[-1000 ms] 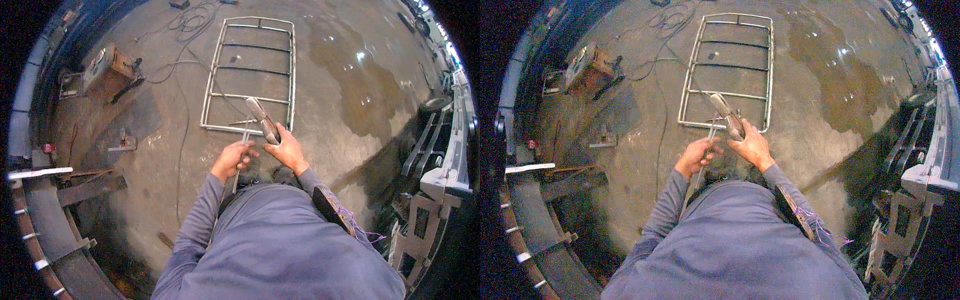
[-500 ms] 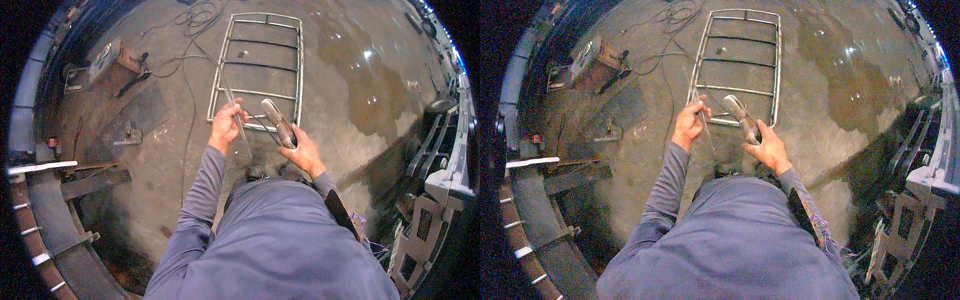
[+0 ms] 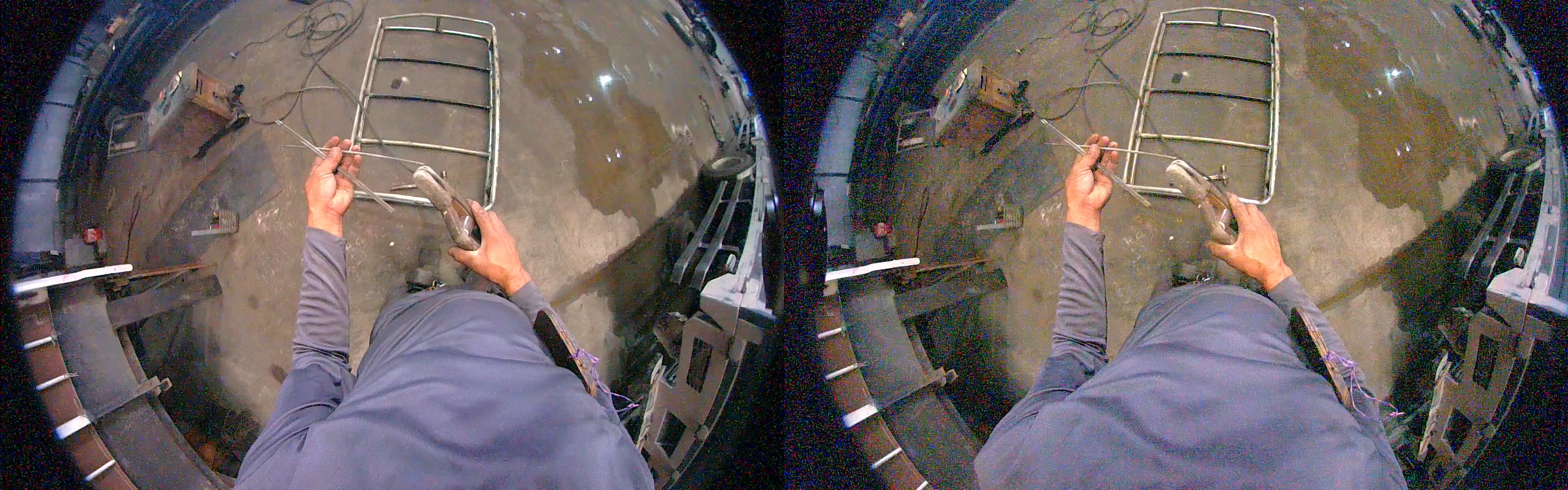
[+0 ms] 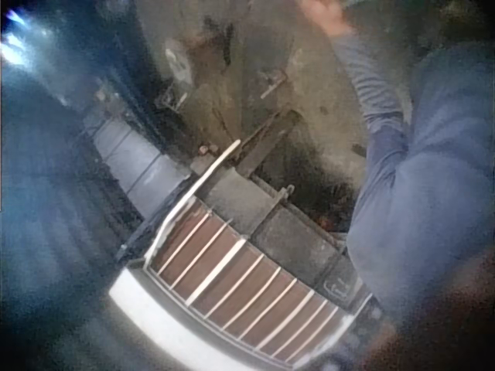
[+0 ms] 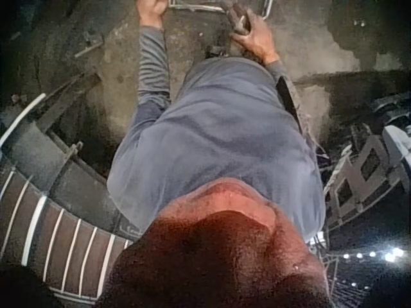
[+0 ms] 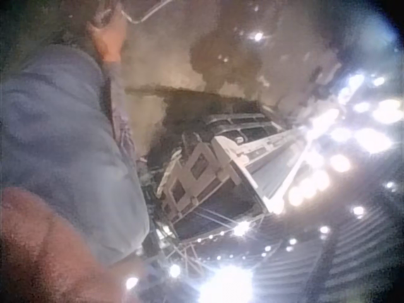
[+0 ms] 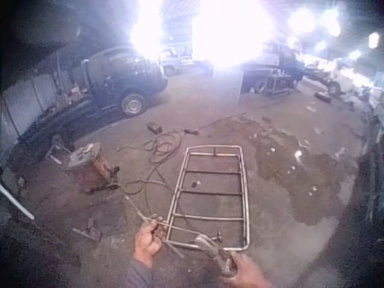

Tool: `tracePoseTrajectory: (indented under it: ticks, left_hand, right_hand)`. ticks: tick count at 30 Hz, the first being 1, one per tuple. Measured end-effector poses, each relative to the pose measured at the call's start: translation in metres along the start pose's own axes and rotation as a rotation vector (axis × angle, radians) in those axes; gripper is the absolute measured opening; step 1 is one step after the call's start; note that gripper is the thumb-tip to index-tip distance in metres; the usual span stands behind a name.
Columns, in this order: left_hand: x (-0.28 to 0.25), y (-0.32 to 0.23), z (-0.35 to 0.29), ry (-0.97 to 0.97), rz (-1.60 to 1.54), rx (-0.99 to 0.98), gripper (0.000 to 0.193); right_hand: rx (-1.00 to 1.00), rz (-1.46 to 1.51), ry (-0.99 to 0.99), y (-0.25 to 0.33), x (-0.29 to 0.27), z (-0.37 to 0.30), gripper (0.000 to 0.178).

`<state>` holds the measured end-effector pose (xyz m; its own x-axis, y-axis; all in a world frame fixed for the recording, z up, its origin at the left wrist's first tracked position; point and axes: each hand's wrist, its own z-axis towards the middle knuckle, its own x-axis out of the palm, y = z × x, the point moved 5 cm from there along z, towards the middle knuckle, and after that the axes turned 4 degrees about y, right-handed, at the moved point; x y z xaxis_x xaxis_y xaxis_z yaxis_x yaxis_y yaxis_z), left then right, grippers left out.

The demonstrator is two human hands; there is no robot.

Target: The person welds a rectangular metal frame using a handheld welding torch while holding a protective shield. After welding, they switch to an angle grinder to smooth the welded joints on the frame.

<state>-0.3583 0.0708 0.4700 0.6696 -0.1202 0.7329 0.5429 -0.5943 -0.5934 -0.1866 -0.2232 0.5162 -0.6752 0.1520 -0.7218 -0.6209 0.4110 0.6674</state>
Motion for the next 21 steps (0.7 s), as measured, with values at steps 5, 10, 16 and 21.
tracePoseTrajectory:
  ticks: [5,10,16,21]
  left_hand:
    - [-0.015,-0.022,0.007,-0.093,0.139,0.083,0.034]
    - [-0.029,-0.046,-0.012,-0.025,0.152,0.03,0.035]
    - [-0.007,-0.03,-0.045,0.212,-0.167,-0.127,0.03]
    - [0.017,-0.005,-0.062,0.287,-0.401,-0.172,0.035]
  right_hand:
    - [-0.017,-0.031,0.023,0.001,-0.002,0.003,0.097]
    - [0.051,-0.027,0.056,-0.005,0.004,0.003,0.097]
    - [0.057,0.024,0.016,-0.006,0.008,0.0,0.1]
    - [0.044,0.044,0.015,-0.005,0.009,0.0,0.1]
